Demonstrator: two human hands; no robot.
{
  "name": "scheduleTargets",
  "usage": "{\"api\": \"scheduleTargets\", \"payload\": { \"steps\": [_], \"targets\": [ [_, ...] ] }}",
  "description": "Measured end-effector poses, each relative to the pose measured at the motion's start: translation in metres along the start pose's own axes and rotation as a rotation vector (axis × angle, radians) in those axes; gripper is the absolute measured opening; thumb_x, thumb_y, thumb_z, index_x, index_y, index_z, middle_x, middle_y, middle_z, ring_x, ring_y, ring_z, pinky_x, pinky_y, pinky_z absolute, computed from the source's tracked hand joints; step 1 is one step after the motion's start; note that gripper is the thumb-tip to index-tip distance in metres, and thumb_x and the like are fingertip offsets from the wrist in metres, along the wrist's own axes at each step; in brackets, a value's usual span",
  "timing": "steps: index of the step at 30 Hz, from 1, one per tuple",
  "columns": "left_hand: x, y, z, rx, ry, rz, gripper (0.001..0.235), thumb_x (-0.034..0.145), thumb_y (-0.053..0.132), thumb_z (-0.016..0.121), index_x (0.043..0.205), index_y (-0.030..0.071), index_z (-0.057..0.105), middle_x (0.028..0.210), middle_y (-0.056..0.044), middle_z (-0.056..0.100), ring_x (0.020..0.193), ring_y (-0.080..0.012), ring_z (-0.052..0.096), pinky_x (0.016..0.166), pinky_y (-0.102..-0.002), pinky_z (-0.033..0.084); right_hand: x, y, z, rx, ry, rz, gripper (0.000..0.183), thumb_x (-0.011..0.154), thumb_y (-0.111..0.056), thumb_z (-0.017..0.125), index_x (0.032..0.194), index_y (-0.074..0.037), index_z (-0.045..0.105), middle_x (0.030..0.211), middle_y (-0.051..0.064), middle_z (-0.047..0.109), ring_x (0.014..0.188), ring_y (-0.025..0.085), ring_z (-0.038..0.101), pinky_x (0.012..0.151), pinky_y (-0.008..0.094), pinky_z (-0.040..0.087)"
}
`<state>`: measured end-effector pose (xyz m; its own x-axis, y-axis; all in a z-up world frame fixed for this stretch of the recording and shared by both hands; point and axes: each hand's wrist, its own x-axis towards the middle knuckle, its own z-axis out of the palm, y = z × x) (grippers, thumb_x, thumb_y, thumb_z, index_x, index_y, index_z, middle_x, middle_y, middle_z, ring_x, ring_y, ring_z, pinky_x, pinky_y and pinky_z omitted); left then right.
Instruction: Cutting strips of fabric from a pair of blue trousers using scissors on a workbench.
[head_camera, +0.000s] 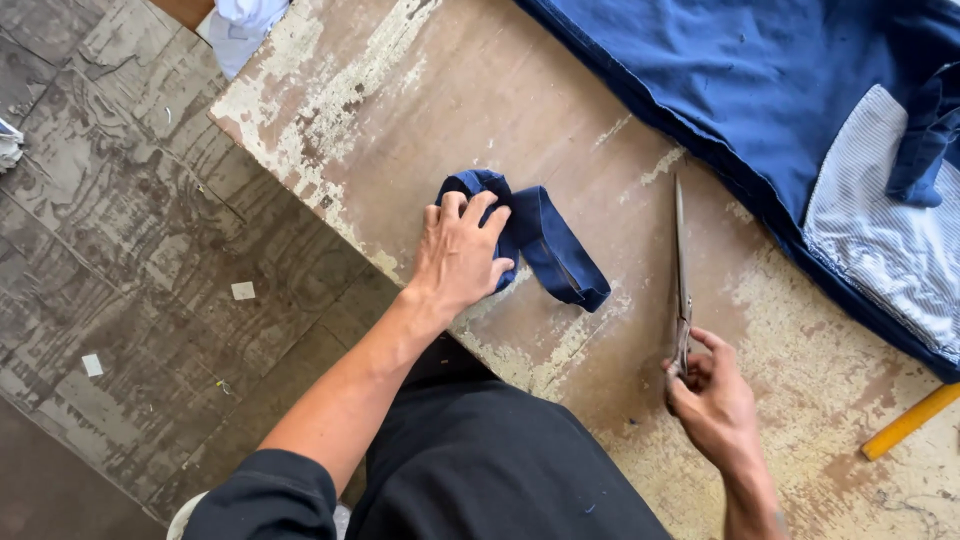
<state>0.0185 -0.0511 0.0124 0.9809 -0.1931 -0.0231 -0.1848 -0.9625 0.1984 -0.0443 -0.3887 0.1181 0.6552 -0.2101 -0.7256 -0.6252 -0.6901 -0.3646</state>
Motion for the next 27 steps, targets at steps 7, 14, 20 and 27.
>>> {"api": "scheduleTargets", "payload": {
  "steps": [7, 14, 20, 27],
  "targets": [
    [0.008, -0.018, -0.02, -0.039, 0.169, 0.039, 0.055, 0.087, 0.046, 0.092, 0.127, 0.011, 0.078, 0.135, -0.008, 0.073, 0.11, -0.0284, 0.057, 0.087, -0.043, 0.048, -0.083, 0.023, 0.027, 0.568, -0.06, 0.027, 0.109, 0.081, 0.009, 0.076, 0.177, -0.024, 0.038, 0.073, 0.033, 0.068, 0.044, 0.045, 0.062, 0.037, 0.056, 0.052],
    [0.023, -0.035, -0.011, 0.06, -0.064, 0.089, 0.095, 0.074, 0.079, 0.087, 0.148, 0.026, 0.063, 0.149, -0.012, 0.054, 0.124, -0.0323, 0.049, 0.093, -0.047, 0.042, -0.074, 0.076, 0.098, 0.851, -0.394, -0.181, 0.119, 0.061, -0.046, 0.101, 0.161, 0.0, 0.056, 0.113, 0.022, 0.072, 0.099, 0.023, 0.064, 0.091, 0.034, 0.041],
    [0.021, -0.049, -0.007, -0.044, -0.038, 0.102, 0.098, 0.068, 0.075, 0.095, 0.148, 0.028, 0.062, 0.152, -0.009, 0.05, 0.127, -0.0328, 0.049, 0.093, -0.047, 0.045, -0.063, 0.071, 0.141, 0.629, -0.26, -0.184, 0.116, 0.064, -0.049, 0.093, 0.165, -0.007, 0.056, 0.081, 0.006, 0.059, 0.082, 0.016, 0.054, 0.076, 0.03, 0.04],
    [0.012, -0.055, -0.001, -0.096, 0.049, 0.083, 0.126, 0.067, 0.079, 0.098, 0.164, 0.017, 0.046, 0.158, -0.003, 0.052, 0.133, -0.0277, 0.05, 0.101, -0.042, 0.048, -0.046, 0.021, 0.155, 0.243, -0.062, -0.298, 0.106, 0.066, -0.054, 0.093, 0.162, -0.022, 0.06, 0.064, -0.005, 0.05, 0.06, 0.01, 0.03, 0.055, 0.029, 0.029]
  ]
}}
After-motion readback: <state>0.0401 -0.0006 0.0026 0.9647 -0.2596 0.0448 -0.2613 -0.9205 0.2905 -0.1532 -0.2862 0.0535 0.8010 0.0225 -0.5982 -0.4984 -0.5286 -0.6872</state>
